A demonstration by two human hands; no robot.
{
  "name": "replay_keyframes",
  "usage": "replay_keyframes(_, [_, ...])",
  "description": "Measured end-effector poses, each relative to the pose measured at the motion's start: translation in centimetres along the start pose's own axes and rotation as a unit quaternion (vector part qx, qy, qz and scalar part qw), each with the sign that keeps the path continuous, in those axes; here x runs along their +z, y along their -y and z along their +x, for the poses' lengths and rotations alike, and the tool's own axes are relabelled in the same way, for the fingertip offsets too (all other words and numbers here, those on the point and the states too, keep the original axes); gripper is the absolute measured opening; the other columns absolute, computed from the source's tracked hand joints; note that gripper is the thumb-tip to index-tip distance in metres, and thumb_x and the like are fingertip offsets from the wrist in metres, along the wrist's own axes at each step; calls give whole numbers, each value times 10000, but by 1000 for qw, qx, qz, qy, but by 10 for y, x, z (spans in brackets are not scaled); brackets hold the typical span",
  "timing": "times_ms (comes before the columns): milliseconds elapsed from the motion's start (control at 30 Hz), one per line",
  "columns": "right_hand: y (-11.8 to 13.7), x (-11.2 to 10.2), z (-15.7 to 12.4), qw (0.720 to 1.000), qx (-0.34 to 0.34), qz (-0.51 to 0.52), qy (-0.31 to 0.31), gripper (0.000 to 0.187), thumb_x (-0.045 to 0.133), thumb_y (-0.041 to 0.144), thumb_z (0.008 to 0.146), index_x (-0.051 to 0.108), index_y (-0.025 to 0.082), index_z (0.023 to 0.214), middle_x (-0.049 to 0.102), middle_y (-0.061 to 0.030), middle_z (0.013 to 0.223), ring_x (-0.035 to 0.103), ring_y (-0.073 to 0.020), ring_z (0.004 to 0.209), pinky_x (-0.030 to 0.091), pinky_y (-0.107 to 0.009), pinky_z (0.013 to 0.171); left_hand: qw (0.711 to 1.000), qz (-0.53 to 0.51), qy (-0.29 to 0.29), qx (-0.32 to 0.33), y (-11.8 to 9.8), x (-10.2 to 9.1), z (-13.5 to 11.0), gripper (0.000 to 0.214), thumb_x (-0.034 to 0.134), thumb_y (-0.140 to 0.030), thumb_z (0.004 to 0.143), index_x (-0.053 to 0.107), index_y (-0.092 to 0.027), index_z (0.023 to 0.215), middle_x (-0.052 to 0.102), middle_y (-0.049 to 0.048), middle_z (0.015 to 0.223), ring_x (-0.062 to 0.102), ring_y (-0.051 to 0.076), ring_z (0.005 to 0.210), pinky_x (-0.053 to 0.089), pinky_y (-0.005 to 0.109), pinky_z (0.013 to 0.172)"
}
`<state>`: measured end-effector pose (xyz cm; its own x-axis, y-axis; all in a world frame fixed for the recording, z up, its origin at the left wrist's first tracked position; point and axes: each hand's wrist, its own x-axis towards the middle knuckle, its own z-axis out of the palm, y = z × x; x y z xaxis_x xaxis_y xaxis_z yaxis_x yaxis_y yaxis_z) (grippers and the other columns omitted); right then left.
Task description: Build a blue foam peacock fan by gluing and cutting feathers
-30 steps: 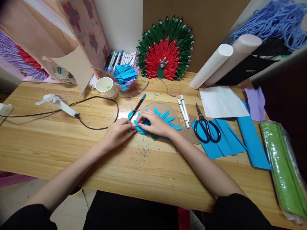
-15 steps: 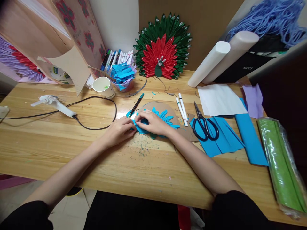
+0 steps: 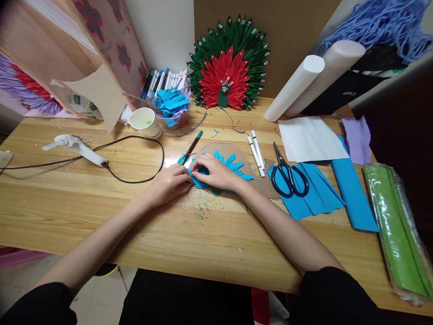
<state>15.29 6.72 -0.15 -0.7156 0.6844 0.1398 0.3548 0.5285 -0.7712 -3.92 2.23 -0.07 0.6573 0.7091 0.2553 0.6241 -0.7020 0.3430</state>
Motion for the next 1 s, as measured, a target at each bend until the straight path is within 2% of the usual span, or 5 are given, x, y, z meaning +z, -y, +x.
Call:
replay_keyframes(167, [3,-4,0,1000,-9,7,-4,81,500,225,861,573,192,851,595,-26,854,511,-175,870,400,-329,795,999,-43,-27,-16,3,-1,-6,170,471,-240,875,621,-176,832,614,59,837,536,165,796,439,289,680])
replay_keyframes(300, [5,-11,1,1000,-6,2,-25,98,477,212,872,569,195,842,588,-37,867,517,-180,872,404,-332,779,993,-81,-65,-61,8,-6,-14,122,521,-248,853,623,-182,865,600,53,840,534,160,805,442,292,701])
replay_keyframes(767, [3,-12,1,999,4,-29,-32,121,458,224,879,559,189,823,581,-48,855,514,-188,859,404,-330,759,991,-98,-49,-80,7,-4,-18,114,522,-245,850,621,-191,866,580,50,855,512,172,833,440,310,726])
replay_keyframes(867, [3,-13,0,999,13,-28,-44,151,433,245,896,555,193,824,588,-53,877,520,-192,869,408,-336,762,982,-88,-94,-140,9,-10,-19,150,492,-247,868,620,-190,921,582,56,875,512,178,851,428,324,750])
replay_keyframes(1000, [4,-16,0,998,27,-27,-58,166,422,257,903,556,203,821,597,-52,873,532,-199,871,415,-351,768,960,-52,-123,-246,18,-17,-25,164,519,-301,850,630,-183,827,570,50,804,504,190,821,406,337,734])
